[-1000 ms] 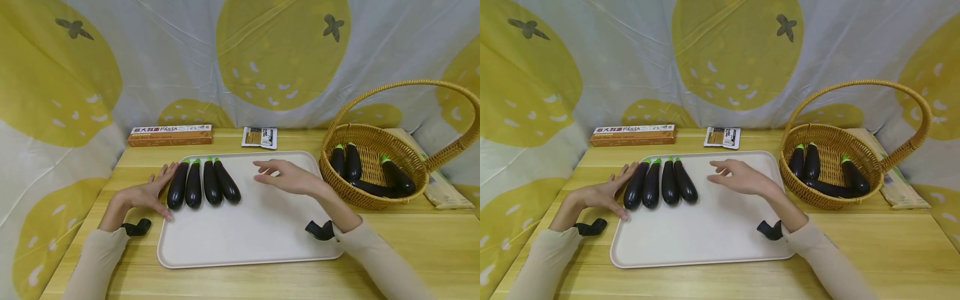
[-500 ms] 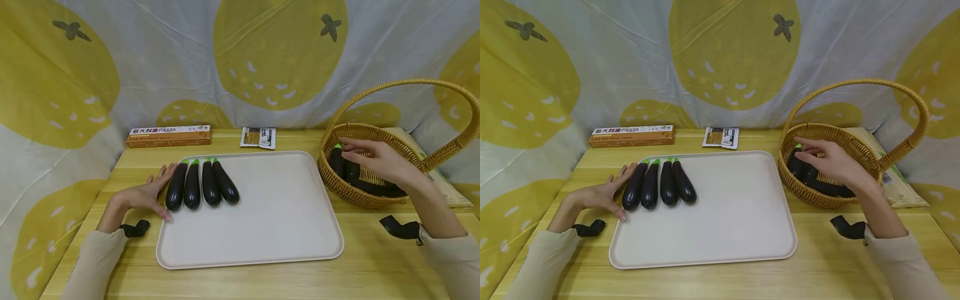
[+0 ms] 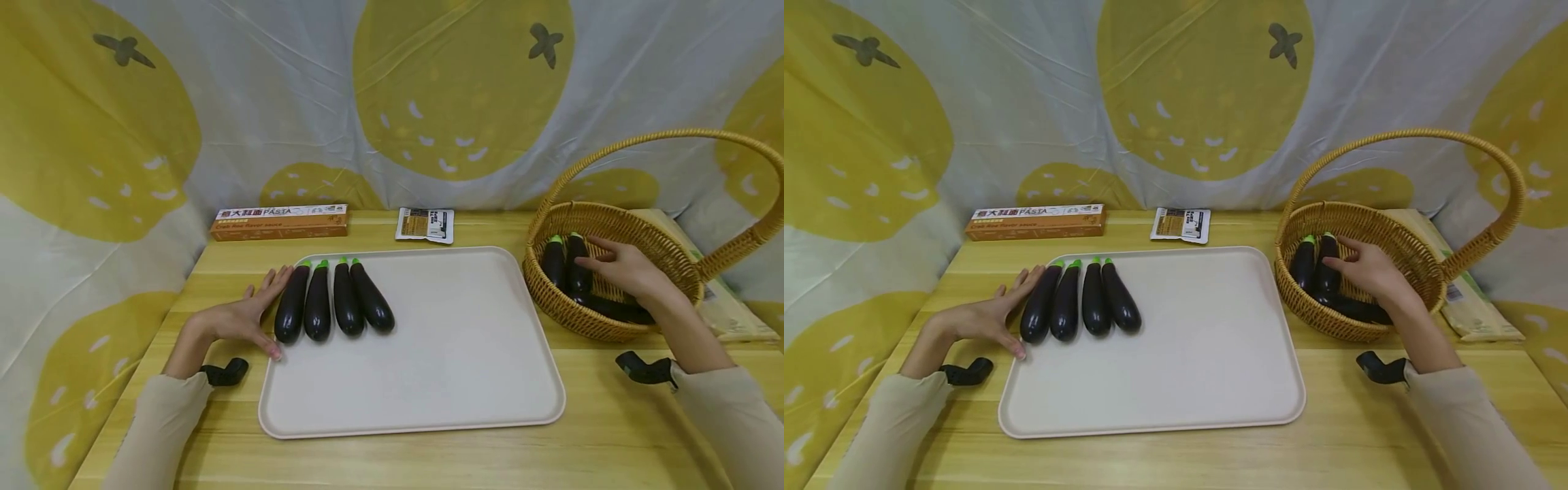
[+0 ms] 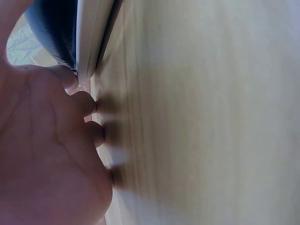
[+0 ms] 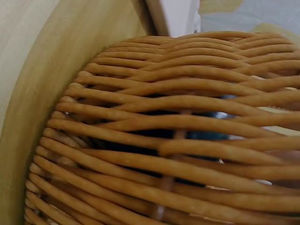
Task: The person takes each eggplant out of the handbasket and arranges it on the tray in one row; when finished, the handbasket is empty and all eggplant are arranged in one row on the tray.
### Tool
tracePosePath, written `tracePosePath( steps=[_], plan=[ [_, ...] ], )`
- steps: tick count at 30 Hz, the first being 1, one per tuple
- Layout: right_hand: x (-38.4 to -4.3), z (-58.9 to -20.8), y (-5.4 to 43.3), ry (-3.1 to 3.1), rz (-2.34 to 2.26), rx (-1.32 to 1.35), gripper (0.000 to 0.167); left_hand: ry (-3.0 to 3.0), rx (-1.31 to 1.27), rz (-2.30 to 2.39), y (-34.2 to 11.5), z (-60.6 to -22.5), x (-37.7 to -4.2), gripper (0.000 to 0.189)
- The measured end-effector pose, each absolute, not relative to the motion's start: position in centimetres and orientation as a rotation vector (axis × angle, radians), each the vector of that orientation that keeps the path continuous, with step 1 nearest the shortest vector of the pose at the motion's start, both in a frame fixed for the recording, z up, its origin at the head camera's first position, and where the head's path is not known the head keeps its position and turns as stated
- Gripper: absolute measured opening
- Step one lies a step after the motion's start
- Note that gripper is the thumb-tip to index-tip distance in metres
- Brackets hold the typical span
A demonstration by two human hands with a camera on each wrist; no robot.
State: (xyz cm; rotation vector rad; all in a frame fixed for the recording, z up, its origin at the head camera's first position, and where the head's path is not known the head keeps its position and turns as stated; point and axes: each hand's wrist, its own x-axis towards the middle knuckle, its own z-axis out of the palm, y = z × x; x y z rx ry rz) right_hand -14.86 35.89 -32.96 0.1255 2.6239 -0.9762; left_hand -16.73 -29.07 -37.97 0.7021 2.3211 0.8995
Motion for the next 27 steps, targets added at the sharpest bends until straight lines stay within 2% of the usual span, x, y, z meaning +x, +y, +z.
tracePosePath(
  steps=[27],
  plan=[
    [-15.54, -34.08, 35.37, 2.638, -0.995, 0.156, 0.076, 2.328, 0.672, 0.884, -29.02, -37.91, -16.72, 0.154]
  ],
)
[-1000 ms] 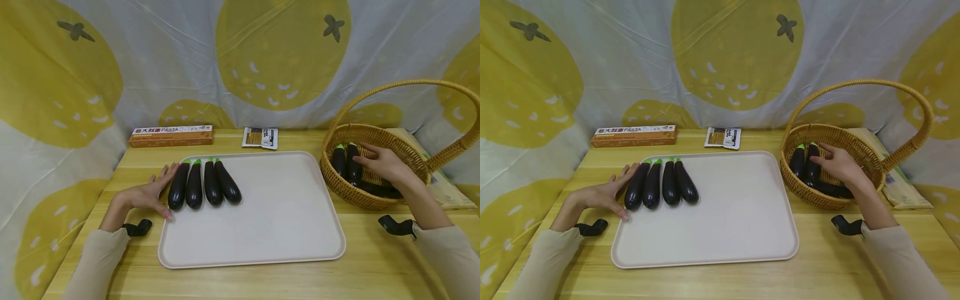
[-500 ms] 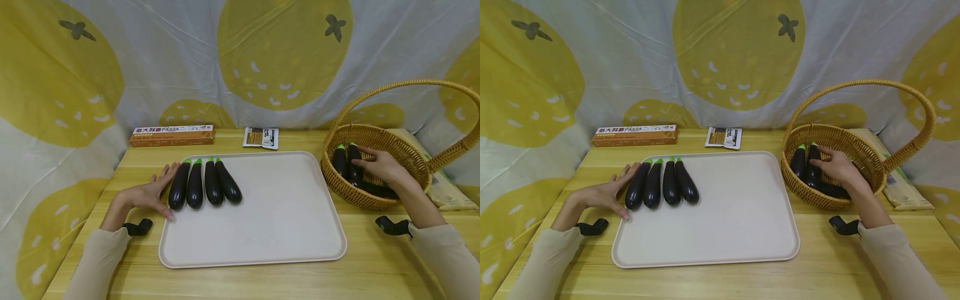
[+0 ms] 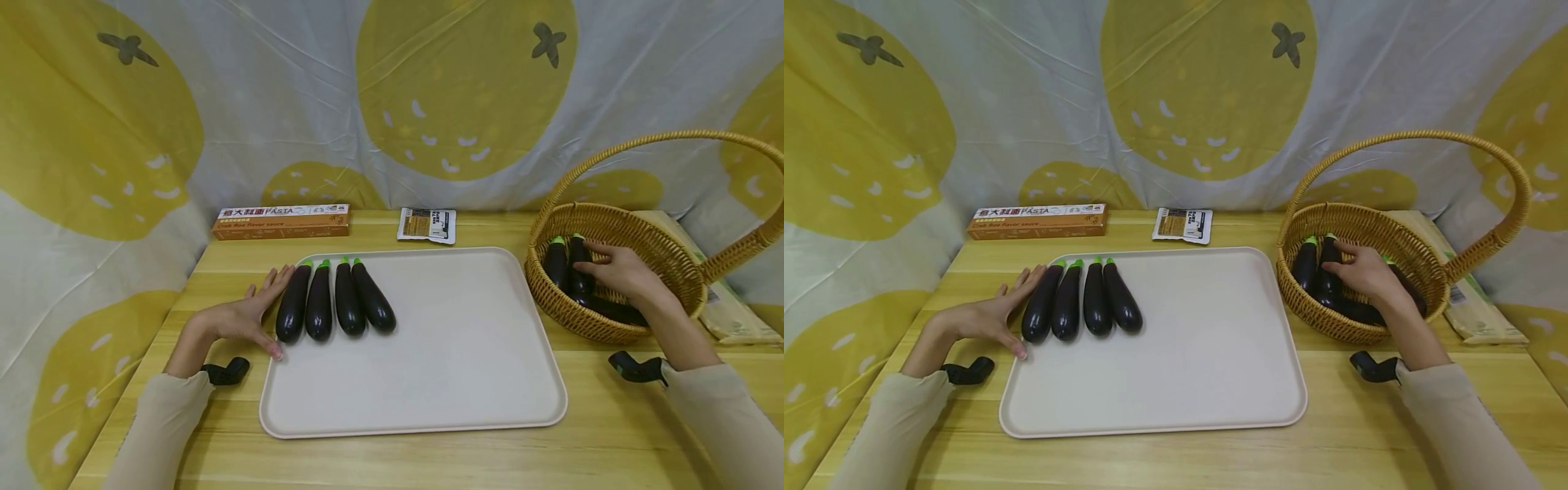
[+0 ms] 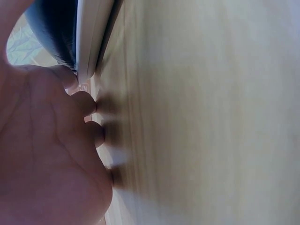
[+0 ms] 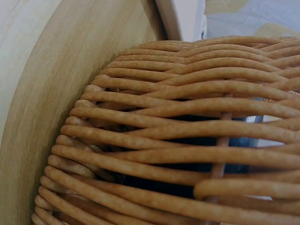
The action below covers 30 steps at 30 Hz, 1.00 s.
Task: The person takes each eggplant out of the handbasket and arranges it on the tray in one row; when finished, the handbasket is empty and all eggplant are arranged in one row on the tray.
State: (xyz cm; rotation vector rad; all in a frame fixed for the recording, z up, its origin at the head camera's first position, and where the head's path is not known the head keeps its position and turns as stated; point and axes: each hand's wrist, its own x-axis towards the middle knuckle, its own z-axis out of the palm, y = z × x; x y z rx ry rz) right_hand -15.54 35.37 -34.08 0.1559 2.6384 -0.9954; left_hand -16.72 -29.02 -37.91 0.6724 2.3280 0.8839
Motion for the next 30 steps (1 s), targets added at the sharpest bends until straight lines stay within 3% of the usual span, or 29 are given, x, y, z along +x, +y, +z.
tracePosePath(
  steps=[20, 30],
  plan=[
    [-15.6, -33.4, 36.4, 2.572, -1.045, 0.167, 0.069, 2.328, 0.673, 0.875, -28.9, -37.9, -16.7, 0.154],
    [-14.7, -32.0, 37.4, 2.56, -1.11, 0.171, 0.075, 2.326, 0.674, 0.883, -29.0, -37.8, -16.7, 0.154]
  ],
)
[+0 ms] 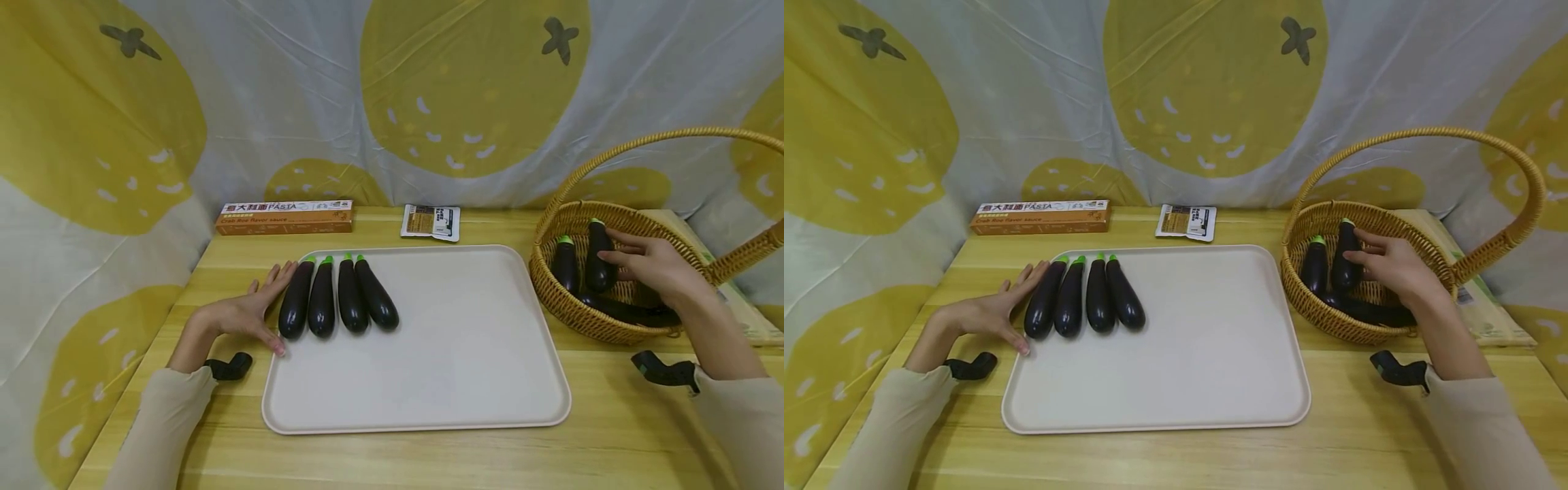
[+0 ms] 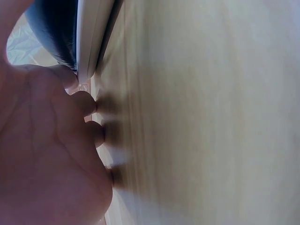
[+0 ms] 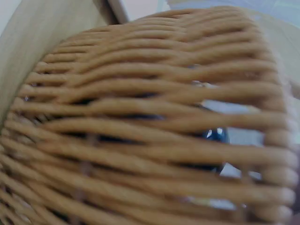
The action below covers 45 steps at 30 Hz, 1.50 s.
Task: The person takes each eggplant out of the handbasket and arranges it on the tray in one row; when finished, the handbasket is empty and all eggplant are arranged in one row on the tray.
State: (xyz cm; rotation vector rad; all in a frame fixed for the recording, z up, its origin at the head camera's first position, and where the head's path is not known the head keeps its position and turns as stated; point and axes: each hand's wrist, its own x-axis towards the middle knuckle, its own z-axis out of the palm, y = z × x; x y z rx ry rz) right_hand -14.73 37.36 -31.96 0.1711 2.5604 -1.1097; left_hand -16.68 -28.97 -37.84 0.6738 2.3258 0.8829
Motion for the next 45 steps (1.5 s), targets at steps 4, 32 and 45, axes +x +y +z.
tracePosePath(
  steps=[4, 32, 45],
  plan=[
    [-14.2, -31.3, 37.7, 2.547, -1.129, 0.149, 0.077, 2.324, 0.674, 0.884, -29.1, -37.8, -16.6, 0.153],
    [-8.3, -28.9, 29.5, 2.468, -1.116, -0.388, 0.058, 2.31, 0.678, 0.899, -29.5, -37.7, -16.5, 0.152],
    [-13.0, -31.9, 18.4, 2.205, -1.345, -0.472, 0.061, 2.347, 0.701, 0.849, -28.9, -37.7, -16.7, 0.153]
  ],
)
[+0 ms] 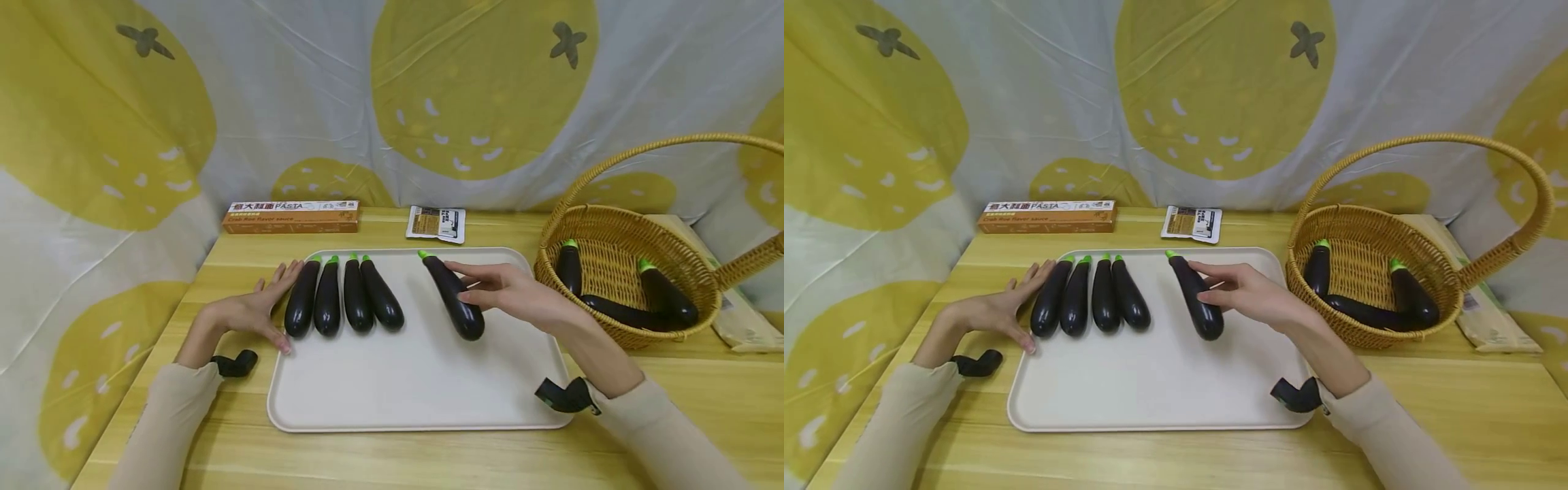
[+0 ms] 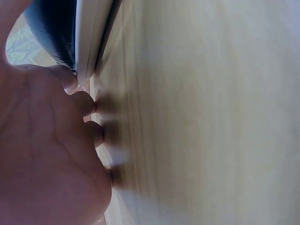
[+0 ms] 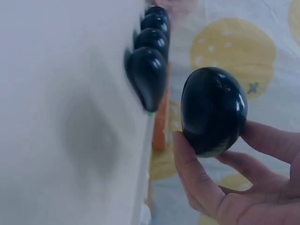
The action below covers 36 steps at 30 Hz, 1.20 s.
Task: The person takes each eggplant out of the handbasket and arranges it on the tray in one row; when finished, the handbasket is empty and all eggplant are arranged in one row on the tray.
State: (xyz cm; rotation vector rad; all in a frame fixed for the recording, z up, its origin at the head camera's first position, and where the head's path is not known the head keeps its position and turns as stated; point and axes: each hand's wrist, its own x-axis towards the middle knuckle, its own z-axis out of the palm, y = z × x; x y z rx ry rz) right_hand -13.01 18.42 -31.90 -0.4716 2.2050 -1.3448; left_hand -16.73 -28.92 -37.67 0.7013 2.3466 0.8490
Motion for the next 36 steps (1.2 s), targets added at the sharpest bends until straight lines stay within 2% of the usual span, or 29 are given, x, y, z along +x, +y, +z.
tracePosePath(
  steps=[13, 23, 36],
  plan=[
    [-18.1, -36.0, 12.3, 2.003, -1.466, -0.42, 0.062, 2.357, 0.688, 0.83, -28.7, -37.7, -16.8, 0.154],
    [-18.1, -36.1, 10.1, 2.022, -1.415, -0.4, 0.062, 2.335, 0.675, 0.865, -28.9, -37.6, -16.7, 0.154],
    [-17.7, -36.1, 9.6, 2.104, -1.31, -0.478, 0.062, 2.341, 0.676, 0.856, -28.8, -37.5, -16.6, 0.154]
  ],
)
